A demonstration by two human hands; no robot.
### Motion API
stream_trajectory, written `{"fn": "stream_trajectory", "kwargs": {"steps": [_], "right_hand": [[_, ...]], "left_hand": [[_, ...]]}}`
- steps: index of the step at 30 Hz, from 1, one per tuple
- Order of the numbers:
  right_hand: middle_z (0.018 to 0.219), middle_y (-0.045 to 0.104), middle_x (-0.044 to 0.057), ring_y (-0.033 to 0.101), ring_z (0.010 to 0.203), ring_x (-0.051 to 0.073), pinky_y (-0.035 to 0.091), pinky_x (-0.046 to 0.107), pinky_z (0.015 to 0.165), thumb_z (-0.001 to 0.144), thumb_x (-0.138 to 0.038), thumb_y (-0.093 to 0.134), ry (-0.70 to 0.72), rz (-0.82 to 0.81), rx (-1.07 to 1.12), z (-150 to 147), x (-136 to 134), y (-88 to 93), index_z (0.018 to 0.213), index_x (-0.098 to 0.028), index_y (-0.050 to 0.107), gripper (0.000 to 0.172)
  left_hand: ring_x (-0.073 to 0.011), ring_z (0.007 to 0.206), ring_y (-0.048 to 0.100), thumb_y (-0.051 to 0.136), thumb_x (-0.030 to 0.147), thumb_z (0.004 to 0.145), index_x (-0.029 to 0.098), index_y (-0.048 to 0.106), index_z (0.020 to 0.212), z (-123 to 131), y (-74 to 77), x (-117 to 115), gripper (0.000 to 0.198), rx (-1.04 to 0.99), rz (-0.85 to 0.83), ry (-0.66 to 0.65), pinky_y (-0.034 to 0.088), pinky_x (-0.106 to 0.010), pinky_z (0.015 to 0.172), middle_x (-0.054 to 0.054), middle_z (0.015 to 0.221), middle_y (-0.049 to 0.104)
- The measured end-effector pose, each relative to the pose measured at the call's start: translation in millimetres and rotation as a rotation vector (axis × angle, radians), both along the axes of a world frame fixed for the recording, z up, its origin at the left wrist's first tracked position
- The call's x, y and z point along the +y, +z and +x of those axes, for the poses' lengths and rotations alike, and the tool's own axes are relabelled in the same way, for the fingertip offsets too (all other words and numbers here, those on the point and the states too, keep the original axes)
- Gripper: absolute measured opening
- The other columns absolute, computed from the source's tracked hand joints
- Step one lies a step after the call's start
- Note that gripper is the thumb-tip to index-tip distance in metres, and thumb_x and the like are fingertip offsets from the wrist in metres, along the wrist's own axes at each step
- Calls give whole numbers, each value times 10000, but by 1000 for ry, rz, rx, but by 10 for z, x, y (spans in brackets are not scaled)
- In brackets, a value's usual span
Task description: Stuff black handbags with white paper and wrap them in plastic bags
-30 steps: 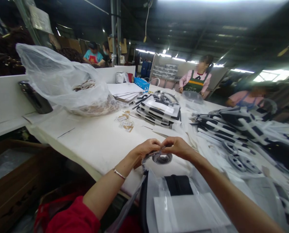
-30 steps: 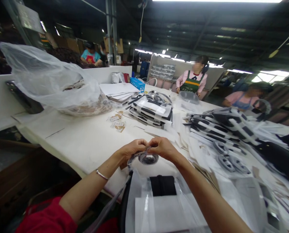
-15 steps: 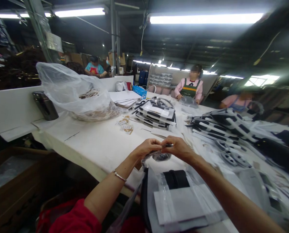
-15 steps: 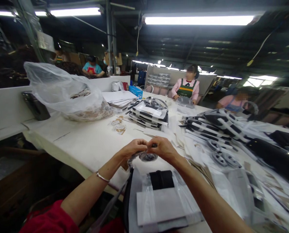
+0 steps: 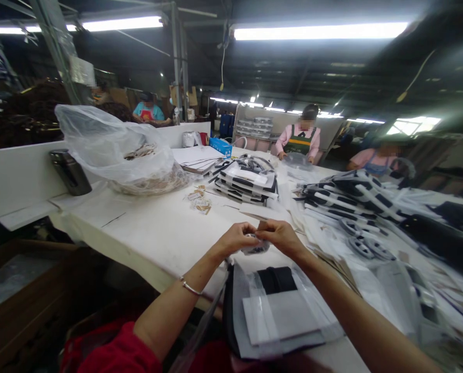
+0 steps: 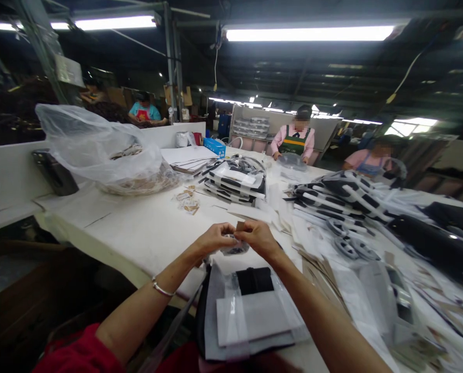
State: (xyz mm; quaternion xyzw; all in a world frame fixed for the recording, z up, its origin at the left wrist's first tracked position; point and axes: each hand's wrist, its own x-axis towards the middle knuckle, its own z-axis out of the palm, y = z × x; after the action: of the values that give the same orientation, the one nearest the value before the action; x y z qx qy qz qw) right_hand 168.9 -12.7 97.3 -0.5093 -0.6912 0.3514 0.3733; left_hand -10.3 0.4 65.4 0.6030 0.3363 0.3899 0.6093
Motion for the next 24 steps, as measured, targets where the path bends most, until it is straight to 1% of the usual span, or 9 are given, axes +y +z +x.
{"fn": "stream_trajectory", "kwargs": {"steps": [2, 5, 8, 12, 14, 16, 20, 22, 24], "right_hand": [[641, 613, -14, 553, 647, 149, 418, 252, 614, 699, -342, 685, 29, 34, -17, 22, 7, -26, 636, -180, 684, 174], [685, 647, -8, 583, 680, 160, 434, 252, 643, 705, -338, 665, 70, -6, -18, 57, 32, -37, 698, -179, 721, 169], [636, 642, -16, 565, 620, 147, 409, 239, 580, 671, -321, 667, 43, -70, -78, 75, 85, -17, 691, -173, 722, 160], [505, 557, -38, 449, 496, 105, 289, 232, 468, 644, -316, 690, -37, -73, -256, 55, 186, 35, 573, -170, 671, 164], [466, 522, -41, 417, 471, 97, 252, 240, 450, 640, -314, 710, -86, -30, -348, 27, 224, 60, 524, -174, 644, 194], [457, 521, -38, 433, 473, 100, 254, 242, 451, 642, -291, 718, -86, 12, -423, -7, 233, 83, 505, -181, 640, 192], [569, 644, -19, 554, 560, 123, 345, 228, 518, 725, -229, 657, 18, 169, -491, -54, 151, 113, 581, -208, 716, 157], [673, 710, -4, 610, 628, 137, 398, 229, 581, 773, -194, 629, 40, 282, -503, -48, 84, 112, 652, -224, 755, 177], [721, 733, 4, 637, 663, 144, 432, 238, 634, 804, -166, 627, 56, 378, -500, -15, 24, 90, 698, -236, 772, 193]], "left_hand": [[-110, 642, 553, 776, 225, 579, 120, 673, 846, 39, -46, 14, 305, 12, -17, 44, 419, -229, 622, -6, 746, 647], [-108, 631, 549, 741, 199, 567, 122, 678, 849, 75, -89, 33, 299, 21, -42, 74, 411, -224, 608, -4, 749, 653], [-100, 600, 533, 735, 185, 553, 129, 669, 825, 97, -110, 36, 286, 23, -75, 70, 399, -221, 587, 13, 713, 640], [-93, 561, 515, 735, 185, 553, 140, 637, 773, 124, -134, 45, 245, 4, -124, 36, 381, -218, 559, 33, 647, 612], [-88, 545, 508, 735, 178, 543, 143, 622, 763, 133, -145, 62, 250, -15, -152, 20, 371, -215, 546, 39, 629, 600], [-87, 546, 516, 741, 171, 523, 150, 596, 737, 135, -153, 87, 259, -46, -182, 7, 377, -214, 550, 37, 629, 601], [-89, 572, 549, 747, 174, 496, 157, 572, 708, 126, -160, 130, 275, -115, -237, -15, 411, -214, 589, 23, 653, 627], [-84, 561, 547, 754, 181, 488, 154, 590, 712, 127, -164, 140, 279, -138, -261, -22, 407, -208, 580, 23, 642, 632], [-82, 552, 551, 763, 183, 483, 149, 609, 719, 138, -170, 145, 284, -156, -282, -29, 400, -202, 565, 18, 639, 645]]}}
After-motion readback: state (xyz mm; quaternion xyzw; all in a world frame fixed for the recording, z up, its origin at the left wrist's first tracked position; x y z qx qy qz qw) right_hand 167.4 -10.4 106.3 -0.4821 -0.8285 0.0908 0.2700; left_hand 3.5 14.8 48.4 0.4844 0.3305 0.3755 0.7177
